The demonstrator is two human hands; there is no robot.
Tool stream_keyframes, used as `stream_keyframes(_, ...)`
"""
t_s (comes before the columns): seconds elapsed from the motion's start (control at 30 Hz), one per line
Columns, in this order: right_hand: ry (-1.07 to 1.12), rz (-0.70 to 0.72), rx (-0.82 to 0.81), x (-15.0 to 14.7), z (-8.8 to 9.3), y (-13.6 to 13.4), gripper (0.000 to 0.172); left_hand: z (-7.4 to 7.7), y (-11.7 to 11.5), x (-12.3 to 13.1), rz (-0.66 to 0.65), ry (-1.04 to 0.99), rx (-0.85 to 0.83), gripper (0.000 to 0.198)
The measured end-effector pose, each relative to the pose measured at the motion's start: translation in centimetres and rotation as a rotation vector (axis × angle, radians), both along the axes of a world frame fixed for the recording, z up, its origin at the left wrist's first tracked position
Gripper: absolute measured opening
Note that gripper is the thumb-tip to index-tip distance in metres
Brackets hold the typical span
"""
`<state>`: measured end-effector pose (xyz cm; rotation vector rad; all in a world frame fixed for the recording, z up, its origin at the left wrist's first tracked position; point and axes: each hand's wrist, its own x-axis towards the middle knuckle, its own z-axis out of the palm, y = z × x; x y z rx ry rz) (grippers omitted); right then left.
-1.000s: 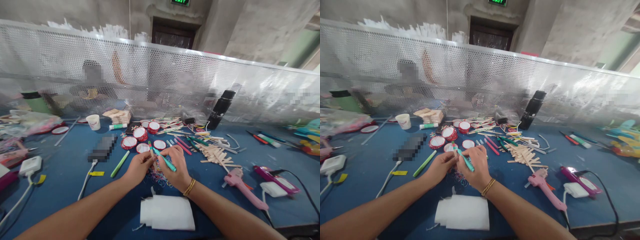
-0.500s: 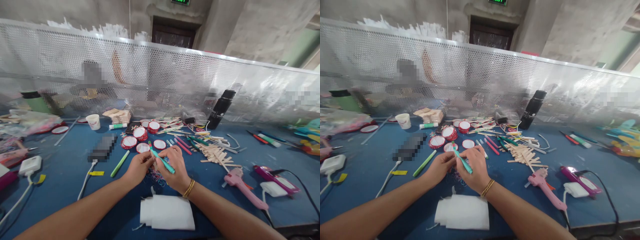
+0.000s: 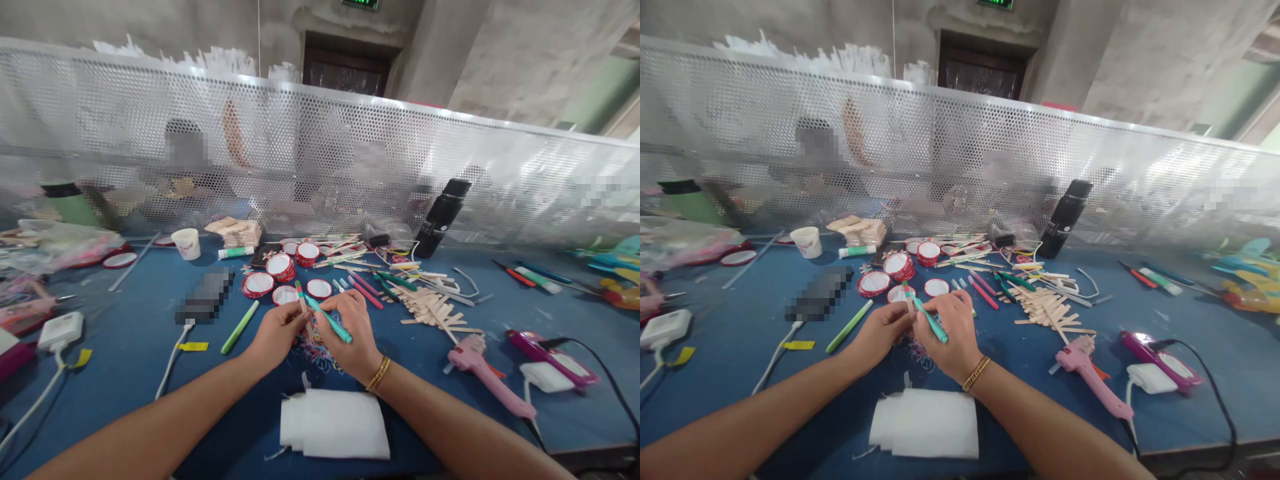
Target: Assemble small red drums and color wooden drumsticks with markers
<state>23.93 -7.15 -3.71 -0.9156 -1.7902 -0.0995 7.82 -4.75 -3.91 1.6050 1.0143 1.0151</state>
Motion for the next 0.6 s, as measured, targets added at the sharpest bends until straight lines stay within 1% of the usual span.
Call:
stream_keyframes(0.2, -0.02, 0.02, -0.015, -0.05, -0.01, 0.13, 0.004, -0.06, -0.02, -0.03, -0.026, -0.031, 0.015, 0.035)
stream_keyframes(0.37, -0.008, 0.011, -0.013, -0.05, -0.04, 0.13, 0.004, -0.26, 0.11, -0.06, -0.022, -0.02, 0.006, 0.034)
stream_keyframes(0.5, -0.014, 0.023, -0.017, -0.07, -0.1, 0.09, 0.004, -0.22, 0.12, -0.09, -0.025, -0.02, 0.032, 0.034)
stream_keyframes(0.6, 0.001, 0.008, -0.011, -0.02, -0.11, 0.07, 0.004, -0.17, 0.13, -0.1, -0.009, 0.001, 0.017, 0.033)
